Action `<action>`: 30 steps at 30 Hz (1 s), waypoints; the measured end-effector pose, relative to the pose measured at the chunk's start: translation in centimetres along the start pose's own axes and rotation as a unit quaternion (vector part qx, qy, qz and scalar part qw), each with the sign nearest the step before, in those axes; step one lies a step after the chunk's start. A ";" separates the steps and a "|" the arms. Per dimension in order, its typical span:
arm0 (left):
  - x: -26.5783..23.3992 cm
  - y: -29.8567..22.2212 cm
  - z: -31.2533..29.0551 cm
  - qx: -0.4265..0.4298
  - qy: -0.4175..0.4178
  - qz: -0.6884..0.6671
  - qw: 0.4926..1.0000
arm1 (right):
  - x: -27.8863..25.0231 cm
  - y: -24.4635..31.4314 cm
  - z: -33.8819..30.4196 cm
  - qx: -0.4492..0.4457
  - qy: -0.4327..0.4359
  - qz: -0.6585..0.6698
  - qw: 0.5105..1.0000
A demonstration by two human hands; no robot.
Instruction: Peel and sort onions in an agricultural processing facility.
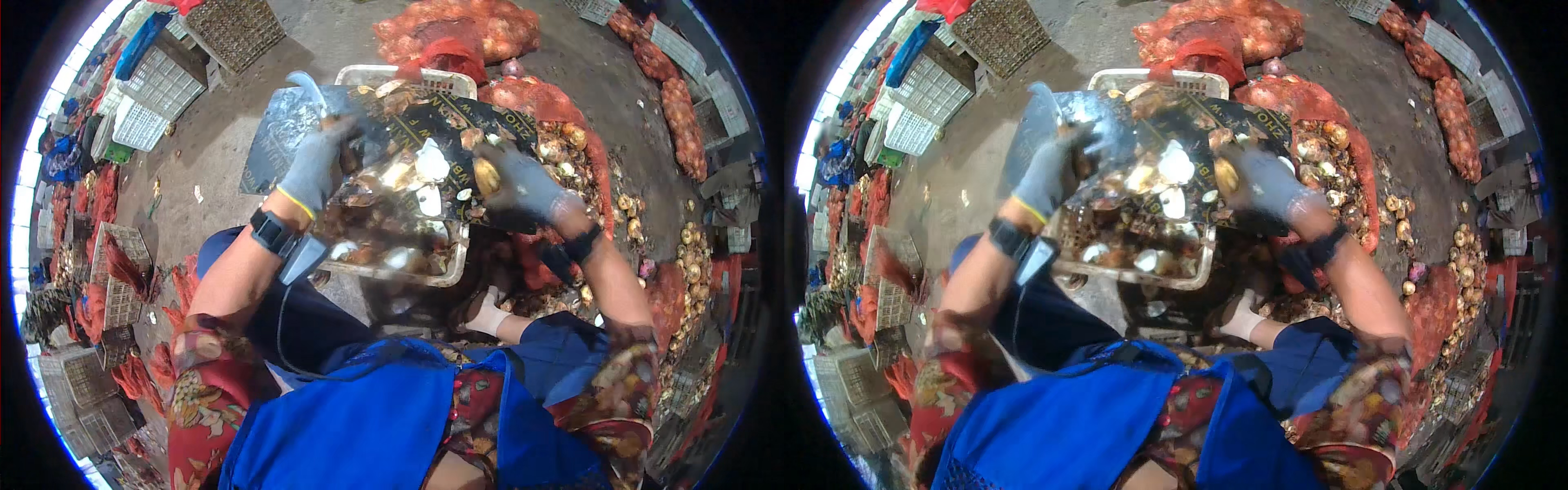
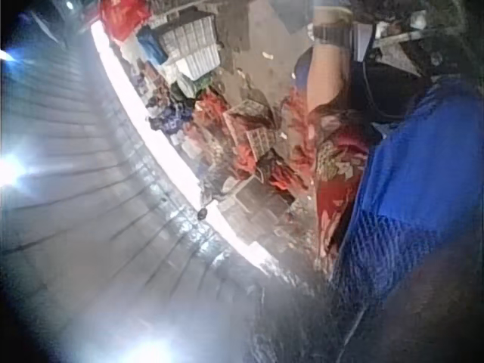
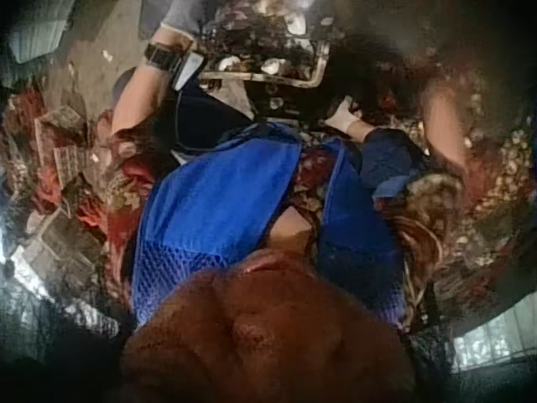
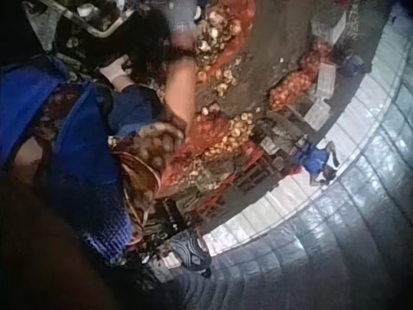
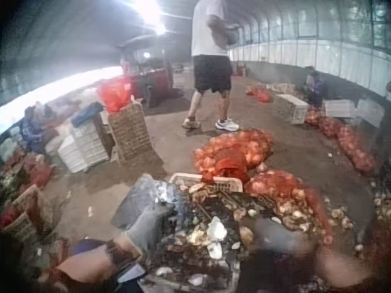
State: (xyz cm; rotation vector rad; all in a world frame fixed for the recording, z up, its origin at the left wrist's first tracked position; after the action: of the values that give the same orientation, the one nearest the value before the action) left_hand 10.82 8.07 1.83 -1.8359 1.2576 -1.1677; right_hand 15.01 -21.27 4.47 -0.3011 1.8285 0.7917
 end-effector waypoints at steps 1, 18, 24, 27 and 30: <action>0.1 -1.6 0.1 0.085 -0.016 -0.014 0.996 | 0.9 -1.0 2.9 0.009 -0.004 -0.044 0.999; -3.4 4.5 1.8 0.129 -0.051 0.134 0.981 | 5.9 8.6 8.9 -0.158 -0.047 0.251 0.954; 1.9 4.1 2.1 0.195 0.108 0.180 0.958 | 7.4 6.5 8.7 -0.106 -0.108 0.261 0.953; 5.4 3.2 -0.3 0.265 0.117 0.321 0.902 | 9.2 5.5 8.3 -0.089 -0.049 0.611 0.785; 5.9 3.6 0.7 0.182 0.118 0.372 0.902 | 10.4 5.1 6.8 -0.021 -0.057 0.825 0.562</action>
State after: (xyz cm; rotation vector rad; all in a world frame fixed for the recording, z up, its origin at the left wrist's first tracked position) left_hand 10.96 1.34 0.38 -0.8202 1.5491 -1.0878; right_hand 13.04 -11.44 -4.46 1.7177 1.5003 1.9614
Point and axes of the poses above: each hand's wrist, its own z-axis towards the middle knuckle, its own x-axis out of the palm, y = z × x, the point moved 7 cm from there along z, towards the middle knuckle
